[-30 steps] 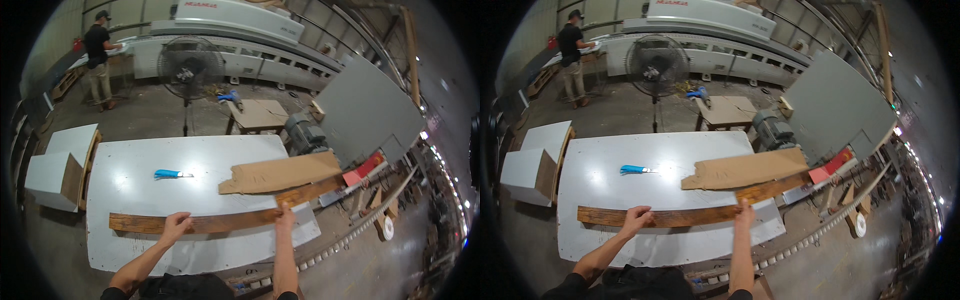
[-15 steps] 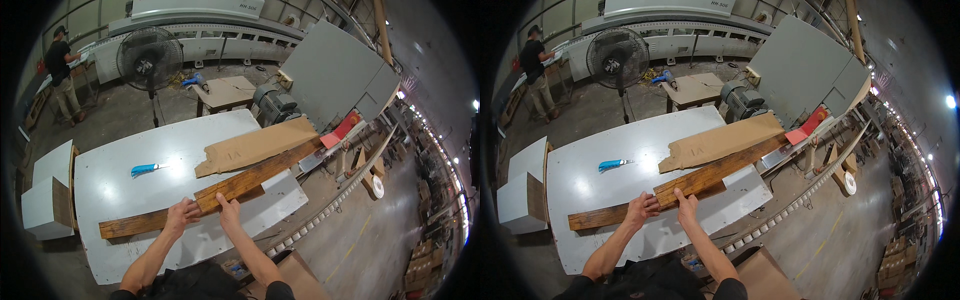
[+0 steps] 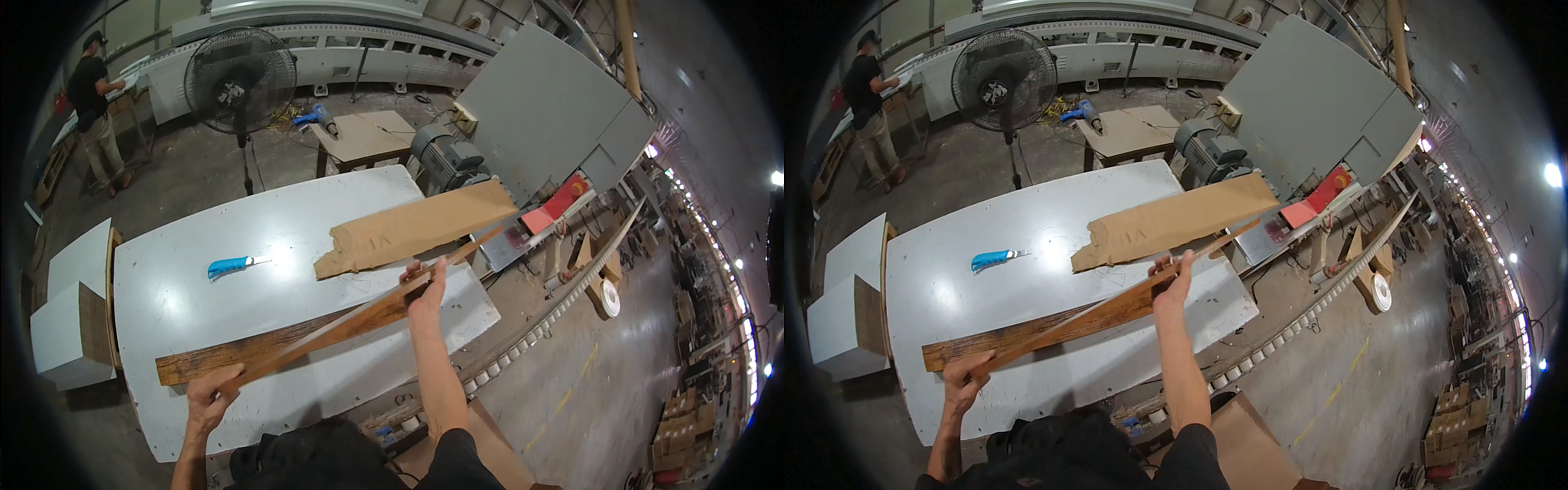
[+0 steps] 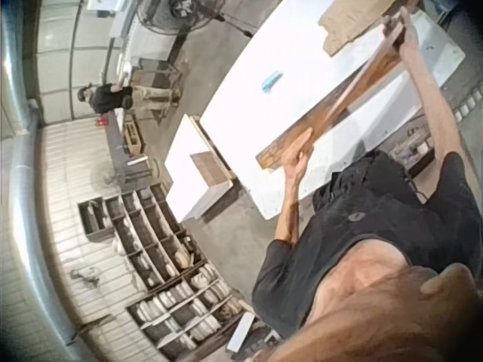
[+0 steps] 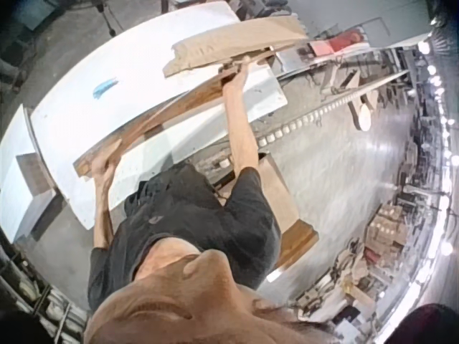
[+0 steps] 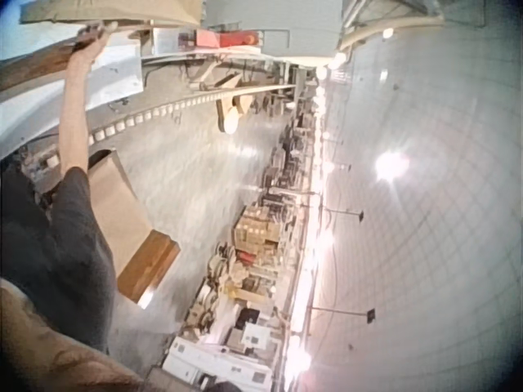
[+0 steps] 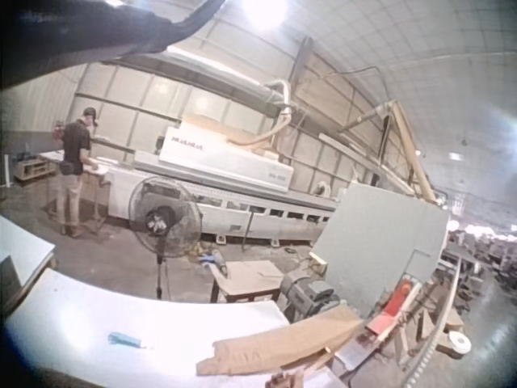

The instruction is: The person aligns and turns wooden boards on a work table, then carries and places the wooden boards onto a cardboard sheet on the floor.

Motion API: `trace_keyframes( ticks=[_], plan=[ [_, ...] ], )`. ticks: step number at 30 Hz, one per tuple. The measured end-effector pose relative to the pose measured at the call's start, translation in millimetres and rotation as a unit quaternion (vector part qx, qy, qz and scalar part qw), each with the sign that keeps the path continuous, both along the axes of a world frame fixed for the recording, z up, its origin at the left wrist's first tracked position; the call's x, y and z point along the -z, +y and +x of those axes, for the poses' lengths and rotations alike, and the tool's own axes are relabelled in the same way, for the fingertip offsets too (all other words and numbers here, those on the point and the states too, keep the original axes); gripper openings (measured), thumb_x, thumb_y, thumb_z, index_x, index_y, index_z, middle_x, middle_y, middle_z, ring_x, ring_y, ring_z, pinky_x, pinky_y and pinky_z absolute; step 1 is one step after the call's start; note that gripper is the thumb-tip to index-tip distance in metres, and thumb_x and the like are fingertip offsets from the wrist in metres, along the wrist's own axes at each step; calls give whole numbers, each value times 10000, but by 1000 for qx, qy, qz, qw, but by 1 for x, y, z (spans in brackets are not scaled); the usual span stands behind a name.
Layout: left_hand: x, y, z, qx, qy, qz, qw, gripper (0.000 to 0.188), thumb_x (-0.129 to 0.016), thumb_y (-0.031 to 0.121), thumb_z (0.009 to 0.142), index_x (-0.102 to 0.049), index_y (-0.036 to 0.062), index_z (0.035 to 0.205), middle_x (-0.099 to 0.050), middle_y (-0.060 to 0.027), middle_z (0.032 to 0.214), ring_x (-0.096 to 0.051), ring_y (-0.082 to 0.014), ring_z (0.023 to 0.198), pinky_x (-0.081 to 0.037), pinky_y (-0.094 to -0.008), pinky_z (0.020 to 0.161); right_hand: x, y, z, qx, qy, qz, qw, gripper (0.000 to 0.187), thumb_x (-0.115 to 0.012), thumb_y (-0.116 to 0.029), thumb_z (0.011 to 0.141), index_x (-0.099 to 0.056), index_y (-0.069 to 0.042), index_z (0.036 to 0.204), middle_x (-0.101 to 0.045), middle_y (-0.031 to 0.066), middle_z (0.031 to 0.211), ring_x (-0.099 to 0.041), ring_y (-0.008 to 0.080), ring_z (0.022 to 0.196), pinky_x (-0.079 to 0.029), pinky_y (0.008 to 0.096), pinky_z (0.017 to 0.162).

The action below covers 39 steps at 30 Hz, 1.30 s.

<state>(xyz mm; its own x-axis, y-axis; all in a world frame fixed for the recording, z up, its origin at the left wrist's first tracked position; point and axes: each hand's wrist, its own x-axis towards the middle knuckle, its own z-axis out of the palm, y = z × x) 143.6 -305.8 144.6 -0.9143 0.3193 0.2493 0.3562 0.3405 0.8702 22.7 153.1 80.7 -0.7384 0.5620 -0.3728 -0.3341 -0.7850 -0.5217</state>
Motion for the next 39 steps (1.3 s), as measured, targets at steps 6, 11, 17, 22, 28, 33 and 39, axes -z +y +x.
trace_keyframes(
  ticks=[6, 11, 17, 22, 28, 33, 39],
  plan=[
    [-6, -77, 38, -65, -46, 99, 992, 259, -662, -55, 751, -697, -21, 1005, -717, -126, 991, -677, -237, 951, -531, -349, 843, 5, 62, 4, 38, 119, 23, 992, 691, -548, -646, 869, -544, 26, 1031, -629, 163, 924, -584, 269, 760, -516, 367, 708],
    [2, -146, 45, -260, -86, 177, 945, 366, -603, 212, 960, -577, -63, 1200, -605, -74, 1070, -552, -133, 990, -441, -295, 909, 32, 104, 27, 113, 20, 152, 982, 513, -629, -282, 938, -482, -18, 1353, -602, 114, 1178, -545, 281, 1118, -437, 454, 1000],
    [46, -184, 11, -305, -157, 123, 931, 513, -614, 267, 964, -521, -104, 1306, -601, -134, 1207, -553, -190, 1115, -406, -318, 1002, 87, 94, 46, -4, -142, 339, 930, 278, -663, -89, 899, -668, 49, 1140, -688, 76, 983, -639, 201, 877, -518, 313, 802],
    [107, -207, -20, -319, -194, -20, 927, 554, -648, 268, 931, -514, -114, 1310, -599, -170, 1232, -559, -215, 1125, -419, -329, 1000, 96, 83, 29, -23, -254, 607, 753, 220, -683, -113, 857, -719, 46, 1005, -720, 103, 923, -646, 179, 836, -494, 286, 797],
    [181, -227, -37, -403, -177, -70, 895, 533, -719, 292, 855, -593, -89, 1205, -641, -154, 1065, -613, -209, 906, -495, -327, 795, 107, 89, 16, -99, -352, 751, 550, 349, -591, -295, 889, -706, 7, 1021, -719, 177, 923, -657, 234, 876, -489, 354, 797],
    [138, -194, -34, -322, -257, 11, 911, 276, -721, 286, 855, -621, 30, 830, -519, 2, 678, -442, -101, 612, -354, -313, 556, 110, 104, 22, -220, -337, 649, 645, 392, -553, -341, 918, -683, 15, 1014, -695, 181, 876, -637, 243, 841, -480, 372, 771],
    [117, -185, -36, -321, -282, -39, 903, 280, -725, 261, 845, -634, 3, 903, -534, -5, 733, -462, -116, 651, -383, -316, 572, 107, 94, 25, -259, -348, 578, 692, 364, -519, -265, 934, -670, 61, 991, -671, 132, 839, -588, 202, 806, -470, 363, 755]
  ],
)
